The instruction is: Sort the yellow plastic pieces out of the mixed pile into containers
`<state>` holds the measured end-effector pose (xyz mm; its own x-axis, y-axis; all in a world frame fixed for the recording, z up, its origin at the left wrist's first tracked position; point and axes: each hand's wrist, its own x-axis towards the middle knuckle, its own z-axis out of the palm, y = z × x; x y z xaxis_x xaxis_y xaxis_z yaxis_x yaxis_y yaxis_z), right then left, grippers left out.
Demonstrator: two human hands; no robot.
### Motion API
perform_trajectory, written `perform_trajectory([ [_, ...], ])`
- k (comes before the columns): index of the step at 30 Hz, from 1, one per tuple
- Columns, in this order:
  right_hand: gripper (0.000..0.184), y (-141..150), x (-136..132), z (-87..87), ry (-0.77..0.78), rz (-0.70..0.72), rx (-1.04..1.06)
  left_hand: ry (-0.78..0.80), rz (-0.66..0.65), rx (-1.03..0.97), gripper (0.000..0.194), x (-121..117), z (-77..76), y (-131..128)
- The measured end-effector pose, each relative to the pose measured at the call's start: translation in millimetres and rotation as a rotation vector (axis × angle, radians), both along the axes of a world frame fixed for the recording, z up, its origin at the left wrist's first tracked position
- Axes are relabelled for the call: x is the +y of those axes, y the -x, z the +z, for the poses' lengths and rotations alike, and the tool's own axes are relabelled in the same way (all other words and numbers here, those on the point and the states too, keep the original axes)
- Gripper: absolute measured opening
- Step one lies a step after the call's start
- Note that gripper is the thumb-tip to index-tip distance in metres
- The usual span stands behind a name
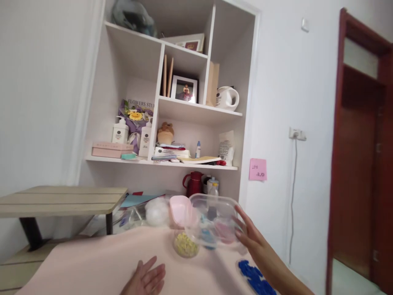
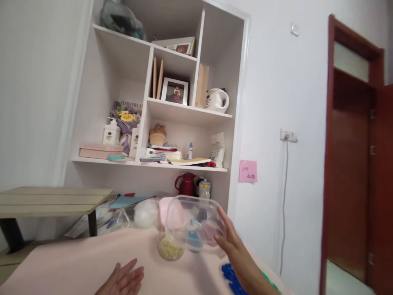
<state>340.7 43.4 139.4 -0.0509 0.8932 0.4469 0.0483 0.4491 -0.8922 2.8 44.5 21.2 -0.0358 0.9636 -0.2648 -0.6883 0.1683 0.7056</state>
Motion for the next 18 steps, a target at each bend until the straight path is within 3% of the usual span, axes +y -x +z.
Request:
perform_trajectory([
  [4,0.067,-13.3,-62.7,-33.6,0.234,-0.063,0.304,-0.083,0.098,0.08,0.056,-10.4,7.6,-3.0],
  [9,0.061,-21.4,-101.7,-86.7,0.383,-0.226,0.578,-0.152,0.076,0.154,0.044,-24.5,23.2,-3.7],
  [14,0.073,-6.1,-124.8,-116.1,0.527,-0.208,0.579,-0.141,0.047,0.169,0.042,-26.7,28.8,-5.2],
  [16,0.08,-4.0,-134.1,-120.9,0.565,-0.168,0.483,-0.136,0.04,0.166,0.042,-25.0,27.8,-4.6],
  [18,0.075,-10.0,-143.6,-122.6,0.557,-0.161,0.261,-0.133,0.03,0.159,0.042,-22.6,25.9,-3.7],
])
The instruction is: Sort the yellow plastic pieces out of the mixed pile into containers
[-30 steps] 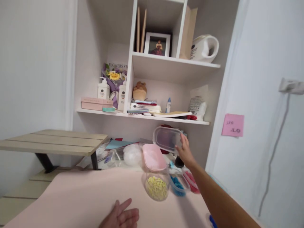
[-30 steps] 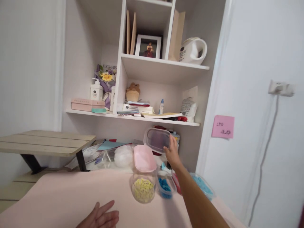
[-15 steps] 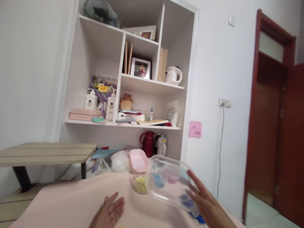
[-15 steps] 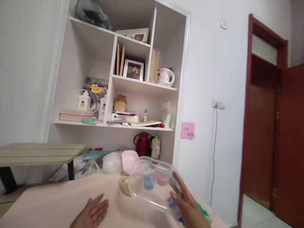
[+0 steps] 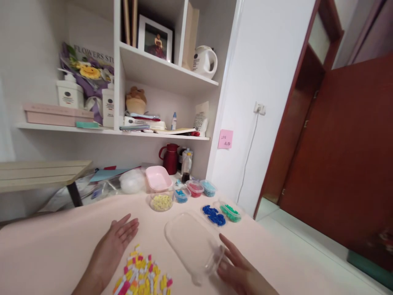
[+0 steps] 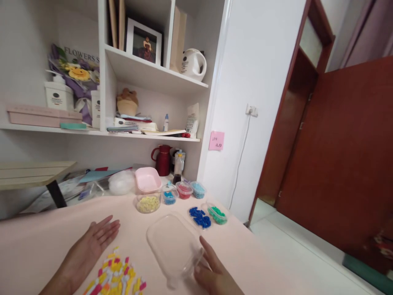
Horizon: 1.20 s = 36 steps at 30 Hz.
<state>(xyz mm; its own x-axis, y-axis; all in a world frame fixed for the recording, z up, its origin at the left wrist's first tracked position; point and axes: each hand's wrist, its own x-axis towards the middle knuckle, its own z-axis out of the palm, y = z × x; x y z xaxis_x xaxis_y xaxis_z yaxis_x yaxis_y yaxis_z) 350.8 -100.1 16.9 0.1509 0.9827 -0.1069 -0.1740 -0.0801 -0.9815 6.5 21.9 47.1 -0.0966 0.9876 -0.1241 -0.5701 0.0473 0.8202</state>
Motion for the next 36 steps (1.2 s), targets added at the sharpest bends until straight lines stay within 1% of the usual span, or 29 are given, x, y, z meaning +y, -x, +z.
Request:
perform_trajectory([
  [2,0.06,-12.5,-8.1,2.4,-0.061,0.059,-0.357,0.002,-0.008,-0.001,0.042,2.4,-1.9,0.7],
  [4,0.049,-25.5,-13.0,8.6,-0.181,0.069,-0.802,0.002,-0.013,0.008,0.042,4.0,-3.3,0.9],
  [5,0.049,-30.0,-13.5,12.4,-0.244,0.046,-1.014,0.002,-0.017,0.015,0.042,4.5,-3.6,0.8],
  [7,0.056,-31.9,-10.6,19.7,-0.378,0.025,-1.354,0.008,-0.022,0.029,0.043,4.8,-3.4,0.3],
  [8,0.061,-29.1,-7.3,22.8,-0.442,0.064,-1.463,0.013,-0.023,0.034,0.043,4.6,-3.0,0.0],
  [9,0.065,-24.3,-3.1,25.3,-0.499,0.132,-1.534,0.017,-0.021,0.038,0.043,4.2,-2.6,-0.4],
  [10,0.066,-18.1,1.6,27.5,-0.541,0.228,-1.568,0.02,-0.018,0.041,0.043,3.7,-2.0,-0.8],
  [11,0.064,-11.2,6.6,29.5,-0.558,0.323,-1.573,0.023,-0.013,0.044,0.043,3.1,-1.6,-1.3],
  [12,0.057,-4.4,11.6,31.4,-0.559,0.395,-1.561,0.024,-0.004,0.048,0.043,2.5,-1.2,-1.7],
  [13,0.048,1.5,16.5,33.3,-0.549,0.434,-1.541,0.021,0.002,0.052,0.043,1.9,-1.0,-2.1],
  [14,0.039,6.0,21.2,35.1,-0.538,0.434,-1.516,0.018,0.01,0.058,0.043,1.5,-1.1,-2.4],
  [16,0.025,10.3,30.2,37.9,-0.535,0.377,-1.468,0.006,0.02,0.069,0.042,1.2,-1.6,-2.7],
  [19,0.017,7.3,41.0,37.7,-0.574,0.303,-1.438,-0.012,0.012,0.077,0.043,1.7,-2.5,-2.4],
  [22,0.018,2.1,44.4,33.5,-0.601,0.268,-1.45,-0.005,0.014,0.072,0.043,1.0,-1.2,-3.3],
  [28,0.018,-3.8,39.0,26.1,-0.624,0.239,-1.524,0.007,0.028,0.035,0.043,-5.0,4.1,-7.2],
  [31,0.022,-9.4,41.4,22.3,-0.647,0.22,-1.544,-0.01,0.022,0.036,0.043,-6.3,2.4,-7.3],
  [36,0.025,-14.5,45.7,17.8,-0.673,0.171,-1.574,-0.031,0.012,0.103,0.04,-5.8,-1.2,-7.1],
])
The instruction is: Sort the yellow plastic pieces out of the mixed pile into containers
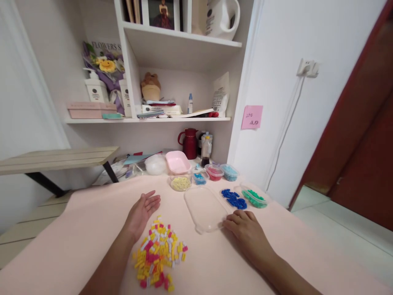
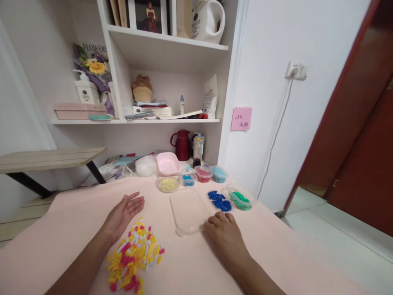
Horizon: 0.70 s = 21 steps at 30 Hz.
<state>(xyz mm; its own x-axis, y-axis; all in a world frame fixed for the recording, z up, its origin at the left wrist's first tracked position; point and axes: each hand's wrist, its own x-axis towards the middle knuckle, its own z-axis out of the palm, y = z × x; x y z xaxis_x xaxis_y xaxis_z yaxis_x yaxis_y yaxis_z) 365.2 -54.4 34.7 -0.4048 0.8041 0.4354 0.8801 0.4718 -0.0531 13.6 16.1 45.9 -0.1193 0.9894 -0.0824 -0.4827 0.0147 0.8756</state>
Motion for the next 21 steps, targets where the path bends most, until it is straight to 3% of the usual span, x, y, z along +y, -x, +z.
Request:
perform_trajectory([
  [4,0.025,0.8,0.2,0.8,0.001,-0.011,0.027,0.046,-0.047,0.042,0.036,-0.2,6.9,7.2],
  [9,0.023,-0.5,1.5,-0.1,0.017,-0.007,0.063,0.11,-0.09,0.256,0.035,-5.6,29.9,23.8],
  [12,0.035,-2.7,1.6,-3.1,-0.012,-0.005,0.059,0.091,-0.132,0.294,0.038,-12.6,43.9,26.1],
  [15,0.055,-4.8,-0.1,-5.0,-0.036,0.002,0.065,0.096,-0.059,0.28,0.029,-19.9,51.9,20.8],
  [17,0.059,-5.6,-1.9,-3.9,-0.014,0.038,0.068,0.104,0.031,0.262,0.021,-23.4,51.3,17.3],
  [21,0.034,-5.2,-5.2,3.3,0.049,0.062,0.066,0.054,0.186,0.2,0.019,-27.9,33.1,21.3],
])
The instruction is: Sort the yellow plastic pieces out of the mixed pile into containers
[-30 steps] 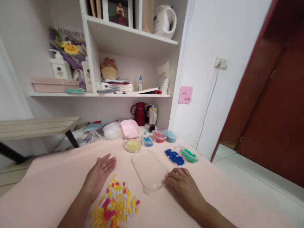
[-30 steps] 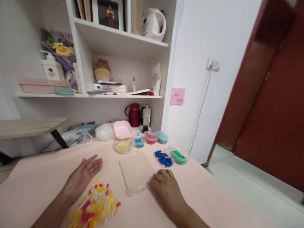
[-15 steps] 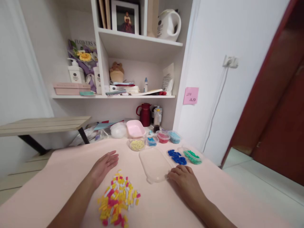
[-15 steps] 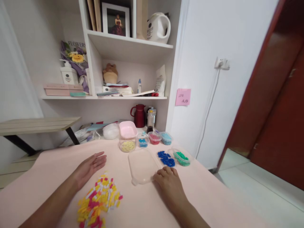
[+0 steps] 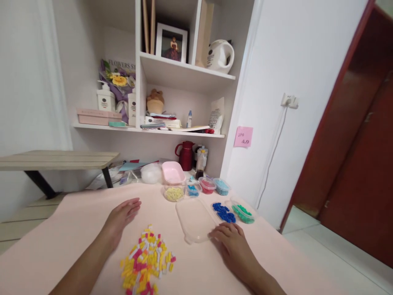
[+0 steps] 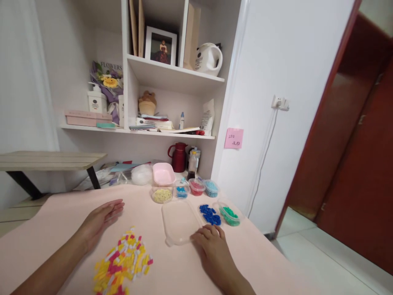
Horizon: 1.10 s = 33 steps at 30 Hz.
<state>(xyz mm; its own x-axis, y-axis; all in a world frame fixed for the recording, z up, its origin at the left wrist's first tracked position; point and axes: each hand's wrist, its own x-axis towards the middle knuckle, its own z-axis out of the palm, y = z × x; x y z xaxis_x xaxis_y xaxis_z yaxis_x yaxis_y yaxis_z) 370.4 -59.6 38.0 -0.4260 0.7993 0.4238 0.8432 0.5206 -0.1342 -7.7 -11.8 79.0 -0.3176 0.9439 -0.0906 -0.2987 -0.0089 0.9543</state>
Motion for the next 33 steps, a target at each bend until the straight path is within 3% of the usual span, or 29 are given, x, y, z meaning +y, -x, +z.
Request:
perform_trajectory([
  [4,0.029,2.7,-2.7,6.2,0.025,-0.023,0.012,-0.089,0.128,-0.107,0.017,-2.7,-27.3,15.8],
  [7,0.027,5.6,-4.7,9.2,0.048,-0.024,0.01,-0.16,0.158,-0.16,0.019,-3.9,-38.7,23.9],
  [13,0.022,7.7,-7.6,15.3,0.089,-0.03,-0.05,-0.111,0.059,0.035,0.025,-4.5,-41.2,18.3],
  [16,0.031,6.8,-8.9,21.8,0.01,0.018,-0.064,-0.076,0.03,0.207,0.024,-5.1,-41.4,10.5],
  [19,0.036,16.4,-6.4,36.5,-0.059,0.057,0.049,-0.077,0.022,0.319,0.021,-5.3,-41.4,5.2],
  [21,0.033,33.6,-2.2,48.3,0.02,0.075,0.222,-0.079,0.018,0.34,0.022,-4.9,-41.2,4.1],
  [24,0.036,73.0,4.4,57.7,0.455,0.178,0.487,-0.066,0.018,0.348,0.025,-4.3,-41.4,4.6],
  [26,0.035,100.4,6.7,53.4,0.619,0.224,0.547,-0.067,0.022,0.347,0.026,-4.1,-42.0,5.1],
  [29,0.029,128.1,4.7,35.1,0.429,0.299,0.468,-0.071,0.017,0.342,0.027,-4.0,-42.9,5.2],
  [31,0.031,132.9,0.5,22.6,0.307,0.31,0.375,-0.072,0.009,0.339,0.027,-3.8,-43.3,5.0],
  [33,0.034,128.4,-4.1,14.7,0.287,0.301,0.299,-0.076,0.012,0.33,0.027,-3.5,-43.5,4.5],
])
